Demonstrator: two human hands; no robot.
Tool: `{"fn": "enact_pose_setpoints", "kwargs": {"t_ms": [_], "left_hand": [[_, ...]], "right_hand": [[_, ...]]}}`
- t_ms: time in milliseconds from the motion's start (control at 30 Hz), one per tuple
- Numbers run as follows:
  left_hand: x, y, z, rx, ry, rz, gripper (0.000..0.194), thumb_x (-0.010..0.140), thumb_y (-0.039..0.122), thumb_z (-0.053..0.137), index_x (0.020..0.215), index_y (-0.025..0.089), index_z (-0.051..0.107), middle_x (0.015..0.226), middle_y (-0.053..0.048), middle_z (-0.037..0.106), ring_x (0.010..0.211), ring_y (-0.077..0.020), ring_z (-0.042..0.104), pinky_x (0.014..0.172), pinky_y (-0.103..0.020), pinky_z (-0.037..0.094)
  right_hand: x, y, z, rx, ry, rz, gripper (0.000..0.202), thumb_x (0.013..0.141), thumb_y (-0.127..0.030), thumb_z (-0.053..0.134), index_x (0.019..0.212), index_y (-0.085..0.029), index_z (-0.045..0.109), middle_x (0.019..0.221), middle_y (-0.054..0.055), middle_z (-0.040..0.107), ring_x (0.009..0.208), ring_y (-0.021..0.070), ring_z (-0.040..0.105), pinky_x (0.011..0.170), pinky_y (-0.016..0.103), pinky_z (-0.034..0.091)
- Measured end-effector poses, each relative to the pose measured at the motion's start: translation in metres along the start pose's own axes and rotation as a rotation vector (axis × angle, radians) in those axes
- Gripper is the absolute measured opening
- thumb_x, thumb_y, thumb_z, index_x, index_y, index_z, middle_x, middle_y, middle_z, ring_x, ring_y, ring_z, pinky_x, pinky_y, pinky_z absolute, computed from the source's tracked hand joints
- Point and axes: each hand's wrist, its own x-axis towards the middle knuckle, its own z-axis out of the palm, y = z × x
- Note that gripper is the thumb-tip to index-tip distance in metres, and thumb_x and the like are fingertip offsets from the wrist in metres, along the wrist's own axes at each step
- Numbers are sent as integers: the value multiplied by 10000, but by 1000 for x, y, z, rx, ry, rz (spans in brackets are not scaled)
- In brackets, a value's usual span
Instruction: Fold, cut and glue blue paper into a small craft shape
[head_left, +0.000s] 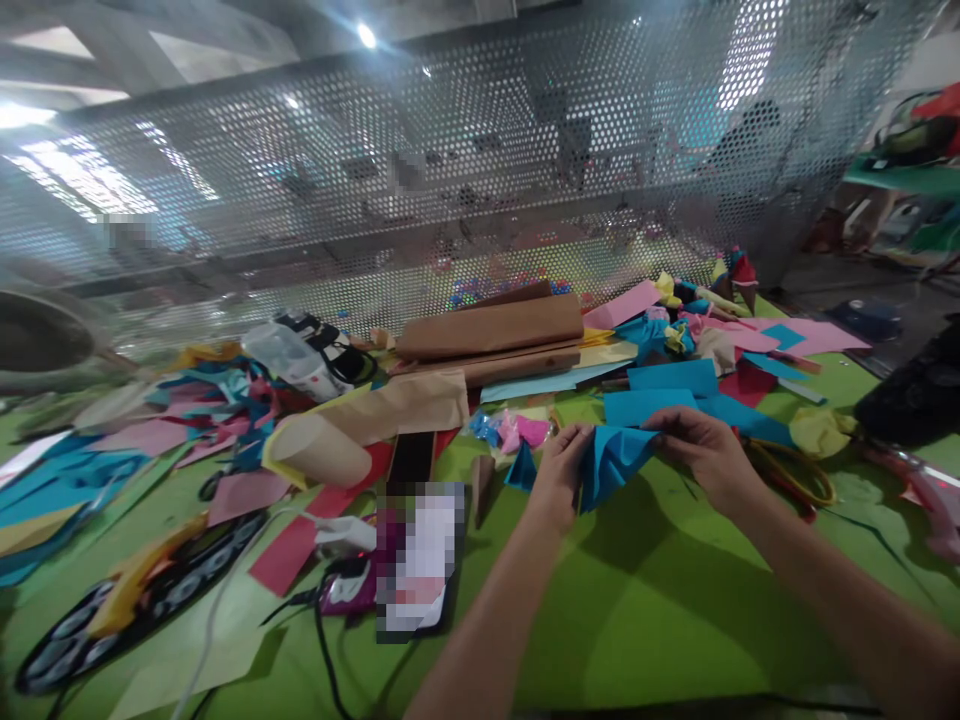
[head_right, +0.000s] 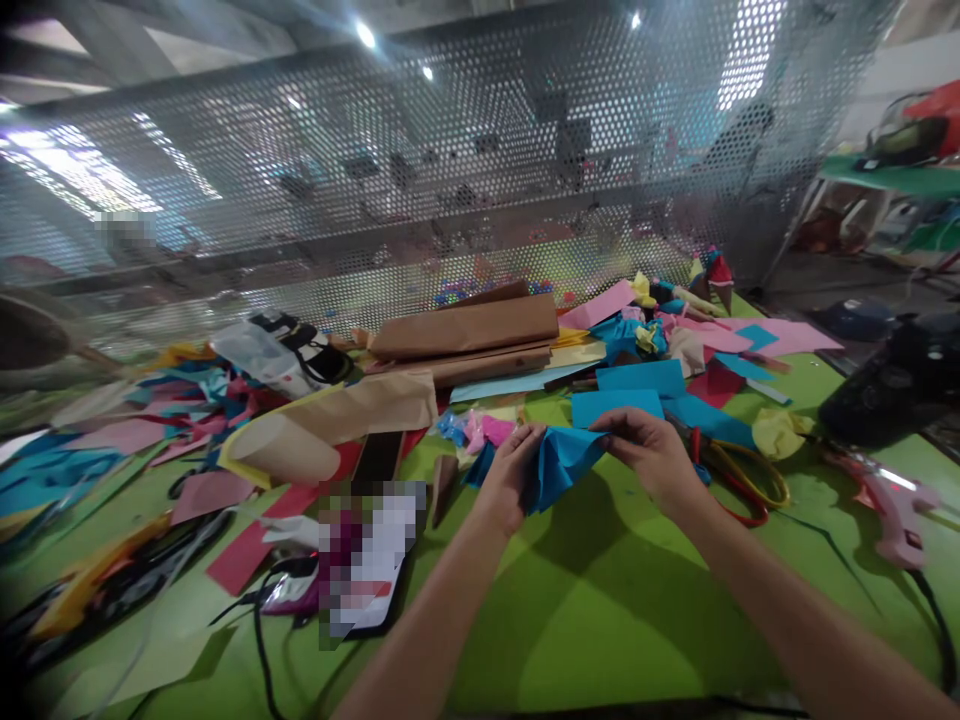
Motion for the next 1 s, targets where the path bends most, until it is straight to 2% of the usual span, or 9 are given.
{"fn": "enact_pose_setpoints", "kwargs": {"t_ms": [167, 333, 467, 533, 600, 700, 767, 867, 1000], "left_hand": [[-2, 0, 4, -104, 37, -25, 370, 586, 365, 930, 804, 173, 702, 744, 19, 641, 681, -96, 587, 641, -194, 451], [-1, 0, 1, -72, -20, 4, 325, 654, 383, 898, 788, 178, 684, 700, 28, 600, 629, -87, 533, 606, -200, 425], [-1, 10, -3, 128, -79, 106, 288, 754, 439, 818, 819, 185, 699, 725, 18, 598, 656, -98, 505, 620, -213, 398], [-3, 19, -5, 287, -112, 190, 274, 812, 457, 759, 837, 189, 709, 765, 3, 620, 708, -120, 519, 672, -233, 408], [-4, 28, -7, 446, -141, 256, 261, 860, 450, 703, 853, 190, 722, 808, -14, 647, 771, -146, 543, 738, -254, 420], [-5, 35, -7, 608, -229, 291, 250, 889, 428, 662, 884, 192, 742, 868, -35, 687, 851, -180, 576, 810, -279, 427], [-5, 35, -7, 648, -274, 287, 256, 895, 429, 649, 902, 193, 748, 896, -42, 701, 884, -195, 588, 827, -288, 427], [-4, 31, -6, 655, -282, 258, 269, 892, 441, 651, 910, 192, 752, 892, -43, 704, 880, -200, 588, 818, -291, 425], [-3, 27, -7, 617, -278, 192, 304, 881, 470, 666, 922, 186, 764, 888, -47, 707, 845, -189, 579, 800, -285, 420]], "right_hand": [[-3, -4, 2, 117, 44, 24, 297, 580, -434, 916, 678, -222, 732, 747, 15, 704, 723, 165, 605, 648, 282, 465], [-5, -6, 0, 86, 10, -38, 166, 665, -355, 852, 694, -234, 742, 779, 25, 719, 784, 196, 637, 736, 321, 491], [-4, -11, -9, -87, -125, -94, 56, 744, -279, 748, 712, -235, 754, 859, 55, 727, 951, 261, 651, 872, 376, 489], [-2, -13, -14, -84, -203, -38, 82, 747, -291, 719, 760, -224, 763, 986, 81, 742, 1051, 298, 643, 918, 399, 484], [0, -14, -17, -16, -231, 31, 197, 763, -356, 713, 896, -224, 775, 1093, 95, 740, 1084, 310, 643, 929, 411, 489], [1, -13, -14, -43, -261, 103, 361, 822, -485, 713, 1084, -241, 760, 1083, 84, 745, 1040, 281, 650, 889, 382, 490], [1, -10, -11, -162, -306, 117, 355, 827, -533, 726, 996, -226, 779, 963, 62, 739, 932, 243, 638, 809, 340, 474], [1, -6, -7, -270, -344, 90, 376, 797, -567, 747, 767, -193, 752, 738, 16, 649, 724, 174, 552, 676, 299, 410], [3, -3, -5, -272, -334, 83, 420, 744, -595, 767, 701, -180, 715, 650, -9, 584, 632, 140, 478, 616, 286, 365]]}}
